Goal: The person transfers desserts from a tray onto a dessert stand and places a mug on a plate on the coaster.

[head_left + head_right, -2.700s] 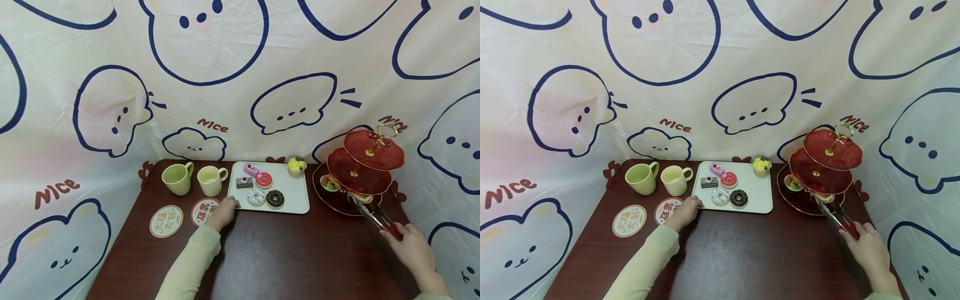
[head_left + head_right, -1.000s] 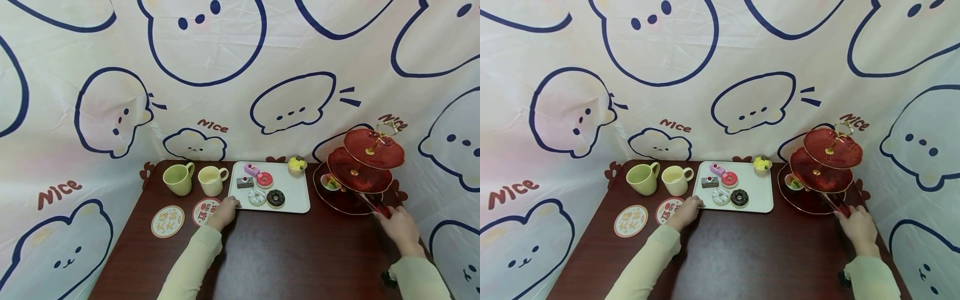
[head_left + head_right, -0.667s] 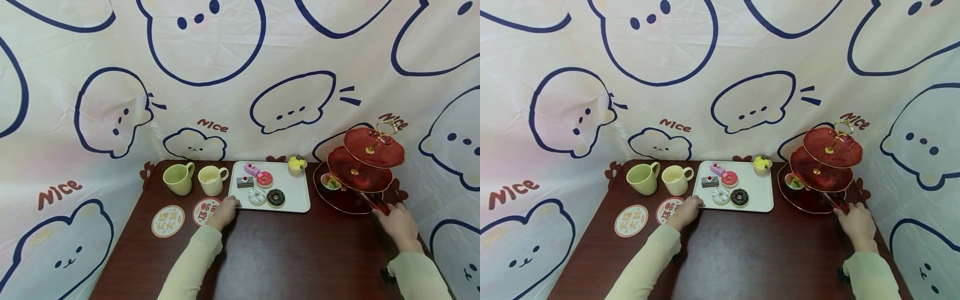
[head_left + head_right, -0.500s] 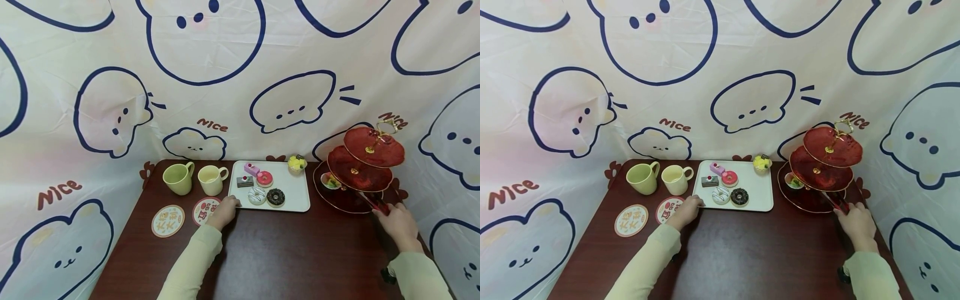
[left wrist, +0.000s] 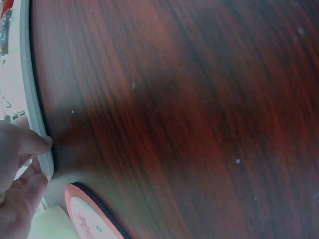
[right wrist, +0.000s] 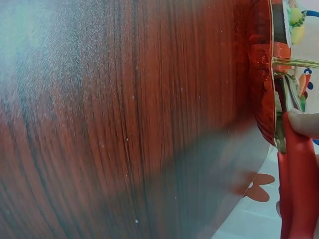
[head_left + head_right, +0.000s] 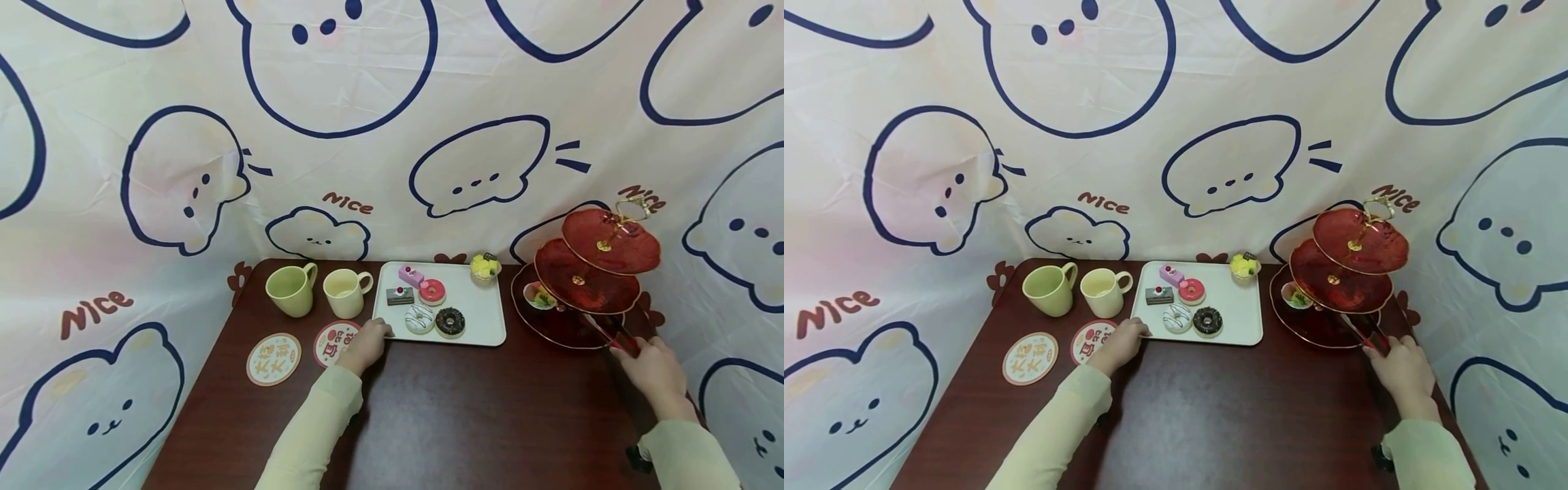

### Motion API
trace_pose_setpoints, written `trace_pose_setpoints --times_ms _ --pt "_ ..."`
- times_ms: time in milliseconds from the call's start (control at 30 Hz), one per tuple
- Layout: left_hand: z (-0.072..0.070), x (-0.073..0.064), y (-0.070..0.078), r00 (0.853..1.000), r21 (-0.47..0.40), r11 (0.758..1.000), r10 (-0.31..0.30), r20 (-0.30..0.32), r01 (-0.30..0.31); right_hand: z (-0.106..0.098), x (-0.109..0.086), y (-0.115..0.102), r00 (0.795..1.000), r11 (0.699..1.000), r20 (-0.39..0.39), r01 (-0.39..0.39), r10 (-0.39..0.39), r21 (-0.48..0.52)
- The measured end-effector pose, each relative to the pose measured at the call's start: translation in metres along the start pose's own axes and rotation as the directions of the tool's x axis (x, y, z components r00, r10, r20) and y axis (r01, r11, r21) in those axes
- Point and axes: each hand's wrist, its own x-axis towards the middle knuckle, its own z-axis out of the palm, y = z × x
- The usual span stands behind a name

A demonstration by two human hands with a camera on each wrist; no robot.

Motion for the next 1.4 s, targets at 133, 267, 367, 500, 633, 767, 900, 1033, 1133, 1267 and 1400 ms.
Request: trace_pose_setpoints --times_ms 133,267,367,500,633,767,900,1033,1133,1267,1400 --pt "0.000 0.001 -0.001 1.000 0.008 1.000 -0.008 0.007 0.008 -0.004 -0.002 0.001 0.999 1.000 0.026 -0.019 0.019 0.005" --pt "0.000 0.002 -0.001 1.000 0.002 1.000 -0.023 0.011 0.023 -0.007 -0.004 0.004 0.997 0.999 0.064 -0.034 0.034 0.001" --pt "0.002 0.002 -0.002 1.000 0.001 1.000 -0.024 0.008 0.024 -0.009 -0.006 0.006 0.996 0.999 0.079 -0.034 0.033 0.004" --pt "0.003 0.001 -0.002 0.999 -0.005 0.999 -0.032 0.014 0.033 -0.011 -0.009 0.007 0.995 0.999 0.093 -0.037 0.037 0.000" --pt "0.003 0.000 -0.002 0.999 -0.014 0.999 -0.047 0.019 0.047 -0.013 -0.014 0.006 0.996 0.999 0.085 -0.042 0.042 -0.005" --pt "0.002 0.001 -0.001 0.999 -0.019 0.999 -0.046 0.012 0.046 -0.015 -0.020 0.005 0.994 0.999 0.092 -0.054 0.054 -0.002" --pt "0.002 0.002 -0.001 0.999 -0.013 0.999 -0.039 0.005 0.039 -0.016 -0.025 0.005 0.996 0.999 0.084 -0.042 0.043 -0.010" --pt "0.004 0.001 -0.002 0.999 -0.018 0.999 -0.034 0.004 0.034 -0.017 -0.031 0.006 0.998 1.000 0.068 -0.016 0.016 -0.005" --pt "0.004 0.001 -0.003 1.000 -0.013 1.000 -0.021 -0.006 0.021 -0.018 -0.036 0.006 0.998 1.000 0.064 -0.011 0.011 0.001" --pt "0.003 0.001 -0.004 1.000 -0.001 1.000 -0.013 -0.008 0.013 -0.019 -0.041 0.005 0.999 1.000 0.040 0.001 -0.001 0.000" --pt "0.003 0.002 -0.003 1.000 -0.004 1.000 -0.016 0.000 0.016 -0.020 -0.046 0.003 1.000 1.000 0.014 0.028 -0.028 -0.002"
